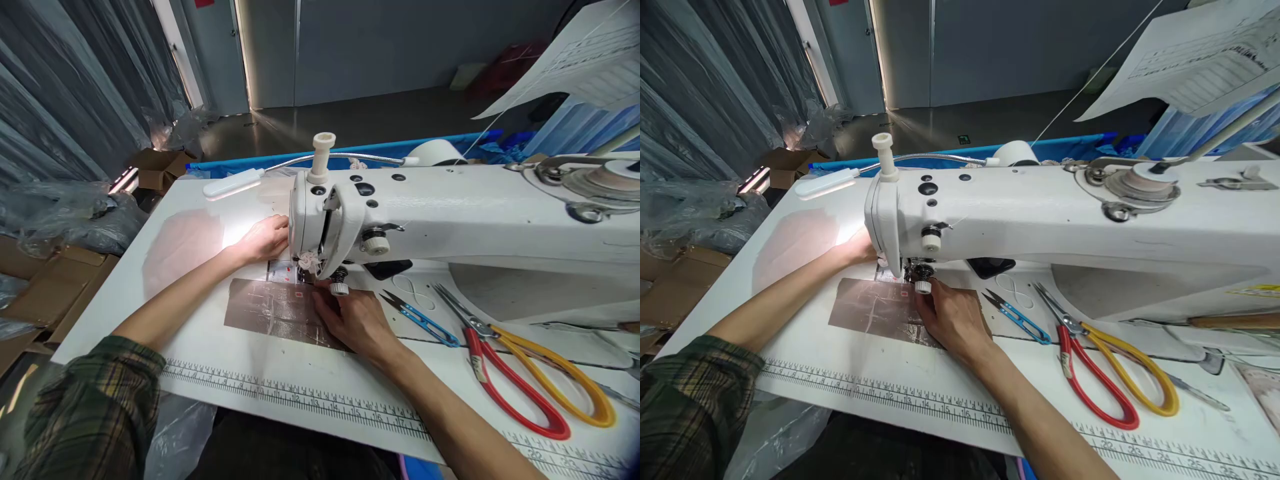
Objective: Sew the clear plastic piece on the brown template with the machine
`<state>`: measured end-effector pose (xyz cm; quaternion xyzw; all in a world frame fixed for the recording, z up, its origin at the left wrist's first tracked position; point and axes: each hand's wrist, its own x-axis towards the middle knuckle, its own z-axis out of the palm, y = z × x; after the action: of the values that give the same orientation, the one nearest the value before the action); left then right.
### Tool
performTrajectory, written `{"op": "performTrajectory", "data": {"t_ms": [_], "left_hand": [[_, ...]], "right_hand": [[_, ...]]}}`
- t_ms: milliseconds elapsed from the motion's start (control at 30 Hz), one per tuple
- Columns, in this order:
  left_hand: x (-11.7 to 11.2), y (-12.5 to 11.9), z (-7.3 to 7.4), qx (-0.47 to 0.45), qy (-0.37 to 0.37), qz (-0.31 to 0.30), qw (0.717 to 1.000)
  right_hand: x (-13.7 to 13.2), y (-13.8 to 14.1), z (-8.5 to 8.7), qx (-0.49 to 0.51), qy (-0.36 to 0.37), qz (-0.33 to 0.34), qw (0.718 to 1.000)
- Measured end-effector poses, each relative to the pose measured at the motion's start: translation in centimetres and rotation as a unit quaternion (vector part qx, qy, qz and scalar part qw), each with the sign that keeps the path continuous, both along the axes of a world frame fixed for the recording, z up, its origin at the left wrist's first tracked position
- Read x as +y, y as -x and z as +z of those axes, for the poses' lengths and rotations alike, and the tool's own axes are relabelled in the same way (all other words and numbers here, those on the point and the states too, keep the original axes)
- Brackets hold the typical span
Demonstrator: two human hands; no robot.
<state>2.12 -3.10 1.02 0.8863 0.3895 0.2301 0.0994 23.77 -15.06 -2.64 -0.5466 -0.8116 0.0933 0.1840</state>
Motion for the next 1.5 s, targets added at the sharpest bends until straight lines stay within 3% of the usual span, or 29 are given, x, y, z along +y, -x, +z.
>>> {"op": "performTrajectory", "data": {"t_ms": [167, 267, 333, 500, 633, 767, 900, 1100, 1200, 1267, 1400, 1467, 1500], "left_hand": [[-5.0, 1.1, -0.5, 0.093, -0.047, -0.118, 0.988], [-7.1, 1.1, -1.3, 0.064, -0.032, -0.219, 0.973], [-7.3, 1.1, -1.9, 0.049, -0.008, -0.253, 0.966], [-5.6, 2.1, -2.7, 0.022, 0.074, -0.205, 0.976], [-5.3, 2.9, -2.4, 0.027, 0.011, -0.182, 0.983], [-5.8, 3.2, -1.0, 0.069, -0.046, -0.178, 0.980], [-6.1, 3.2, 0.0, 0.136, -0.100, -0.191, 0.967], [-6.7, 2.9, 0.3, 0.156, -0.108, -0.185, 0.964], [-7.3, 3.4, 0.9, 0.101, -0.044, -0.176, 0.978], [-7.9, 4.3, 1.7, 0.039, 0.065, -0.166, 0.983], [-8.8, 6.0, 3.9, -0.051, 0.301, -0.127, 0.944], [-8.7, 6.1, 4.7, -0.030, 0.334, -0.109, 0.936], [-8.4, 5.7, 5.0, -0.001, 0.319, -0.096, 0.943]], "right_hand": [[-0.3, 0.3, 0.4, -0.010, -0.001, 0.013, 1.000], [-0.4, 0.4, 0.3, 0.001, 0.003, 0.014, 1.000], [-0.5, 0.6, 0.1, -0.014, -0.012, 0.003, 1.000], [-0.5, 0.8, 0.0, -0.032, -0.076, -0.060, 0.995], [-0.5, 0.7, -0.1, 0.018, -0.078, -0.058, 0.995], [-0.7, 0.8, -0.3, 0.108, -0.069, -0.012, 0.992], [-0.8, 1.5, 0.4, 0.194, -0.010, 0.059, 0.979], [-0.5, 3.4, 2.6, 0.202, 0.101, 0.099, 0.969], [-1.0, 4.1, 3.2, 0.254, 0.148, 0.086, 0.952], [-1.7, 4.4, 3.2, 0.310, 0.201, 0.086, 0.925], [-3.1, 4.6, 2.8, 0.435, 0.379, 0.084, 0.813], [-3.3, 4.8, 2.5, 0.452, 0.424, 0.075, 0.781], [-3.1, 4.8, 2.4, 0.439, 0.430, 0.068, 0.786]]}}
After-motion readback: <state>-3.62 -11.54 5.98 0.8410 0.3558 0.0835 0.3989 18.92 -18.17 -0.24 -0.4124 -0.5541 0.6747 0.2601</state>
